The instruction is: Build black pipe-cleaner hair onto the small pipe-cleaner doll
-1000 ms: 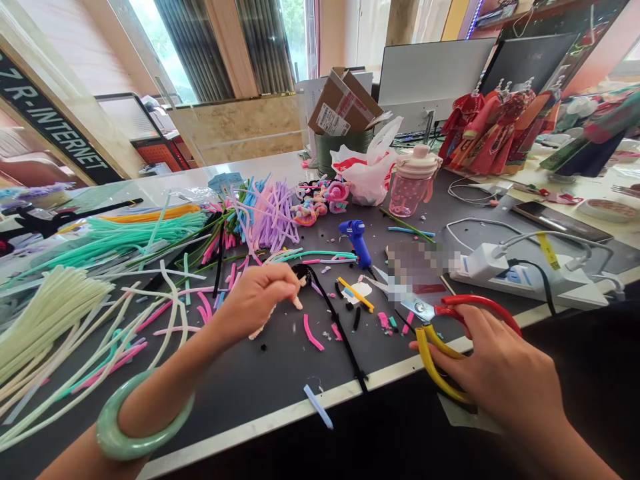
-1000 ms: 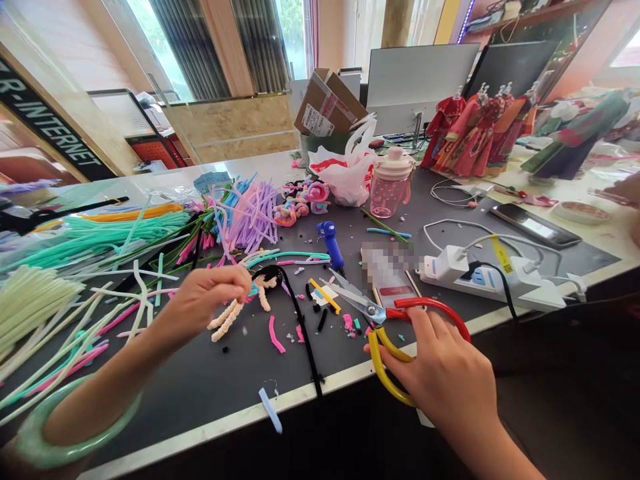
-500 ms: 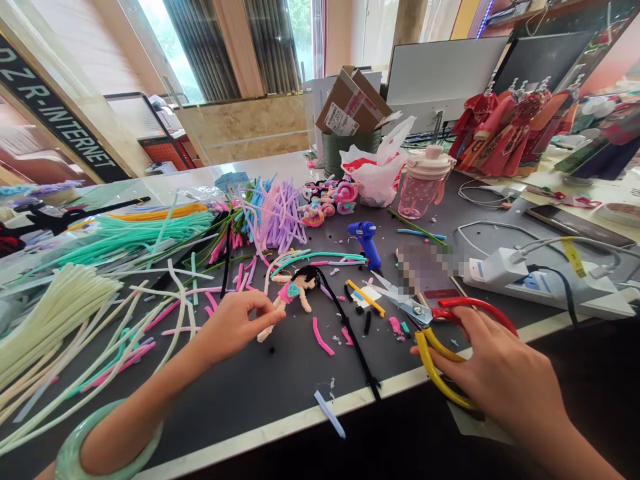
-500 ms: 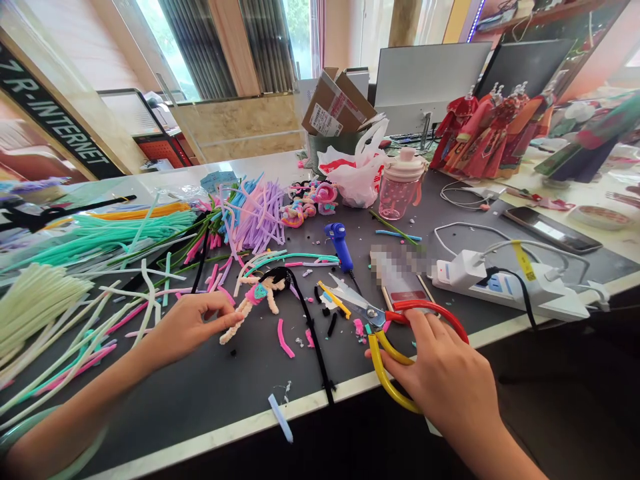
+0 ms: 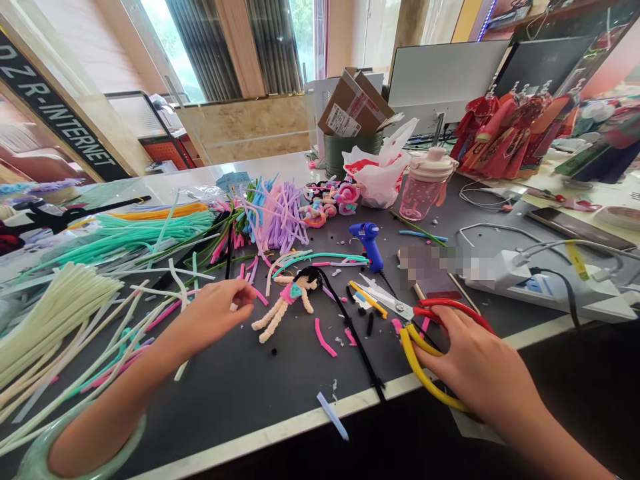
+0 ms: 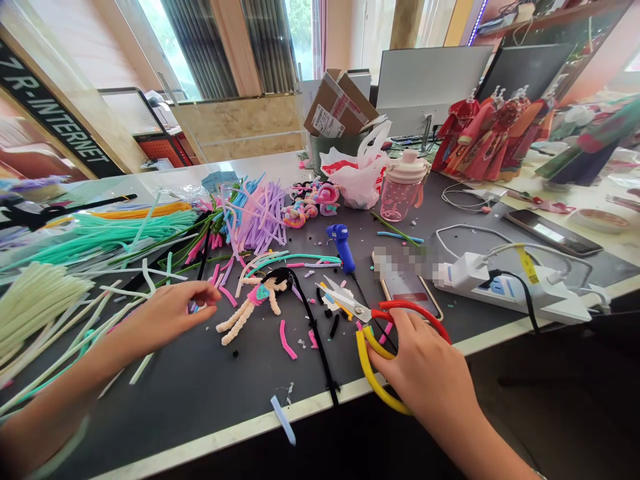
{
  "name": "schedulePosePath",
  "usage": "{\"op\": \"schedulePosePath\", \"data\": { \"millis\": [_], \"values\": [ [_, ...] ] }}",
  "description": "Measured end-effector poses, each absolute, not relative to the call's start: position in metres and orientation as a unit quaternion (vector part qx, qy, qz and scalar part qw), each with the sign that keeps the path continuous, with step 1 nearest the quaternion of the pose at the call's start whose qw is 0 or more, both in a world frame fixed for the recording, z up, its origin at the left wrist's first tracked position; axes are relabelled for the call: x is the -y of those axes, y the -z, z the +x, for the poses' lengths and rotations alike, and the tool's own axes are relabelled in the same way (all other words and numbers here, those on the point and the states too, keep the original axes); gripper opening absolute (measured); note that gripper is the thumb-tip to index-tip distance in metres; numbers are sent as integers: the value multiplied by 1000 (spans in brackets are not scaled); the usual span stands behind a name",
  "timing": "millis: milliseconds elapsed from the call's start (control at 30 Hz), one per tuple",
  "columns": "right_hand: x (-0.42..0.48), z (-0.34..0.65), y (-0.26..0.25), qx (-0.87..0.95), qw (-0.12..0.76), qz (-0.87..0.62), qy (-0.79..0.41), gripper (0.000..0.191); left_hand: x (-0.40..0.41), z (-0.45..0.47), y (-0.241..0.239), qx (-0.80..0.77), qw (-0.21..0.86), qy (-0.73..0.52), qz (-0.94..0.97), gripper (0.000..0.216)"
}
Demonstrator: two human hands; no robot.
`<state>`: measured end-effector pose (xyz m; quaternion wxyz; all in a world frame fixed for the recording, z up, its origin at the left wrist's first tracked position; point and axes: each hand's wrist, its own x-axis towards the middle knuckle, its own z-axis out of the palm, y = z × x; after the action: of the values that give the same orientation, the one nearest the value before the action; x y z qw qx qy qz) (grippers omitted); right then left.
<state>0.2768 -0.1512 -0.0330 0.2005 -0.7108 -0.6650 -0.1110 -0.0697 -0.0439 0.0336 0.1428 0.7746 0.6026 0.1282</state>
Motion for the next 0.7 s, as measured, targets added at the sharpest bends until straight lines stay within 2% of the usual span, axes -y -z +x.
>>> {"op": "schedulePosePath", "data": {
  "millis": [133, 200, 300, 367, 433, 700],
  "values": [
    [142, 265, 25, 668, 242, -700, -65, 32, 37, -55, -30, -615, 170, -149, 755, 47],
    [134, 255, 16, 667, 268, -679, -152, 24, 31, -44, -27, -617, 223, -152, 739, 61],
    [114, 234, 2, 649, 286, -675, -202, 8, 24, -31, -20, -600, 327, -172, 709, 75],
    [98, 219, -4, 636, 289, -681, -222, 7, 21, -26, -14, -574, 411, -187, 683, 77],
    [81, 205, -6, 624, 290, -683, -242, 13, 19, -22, -9, -566, 433, -202, 672, 75],
    [30, 175, 13, 634, 310, -658, -263, 20, 12, -13, 4, -574, 358, -235, 698, 50]
  ]
}}
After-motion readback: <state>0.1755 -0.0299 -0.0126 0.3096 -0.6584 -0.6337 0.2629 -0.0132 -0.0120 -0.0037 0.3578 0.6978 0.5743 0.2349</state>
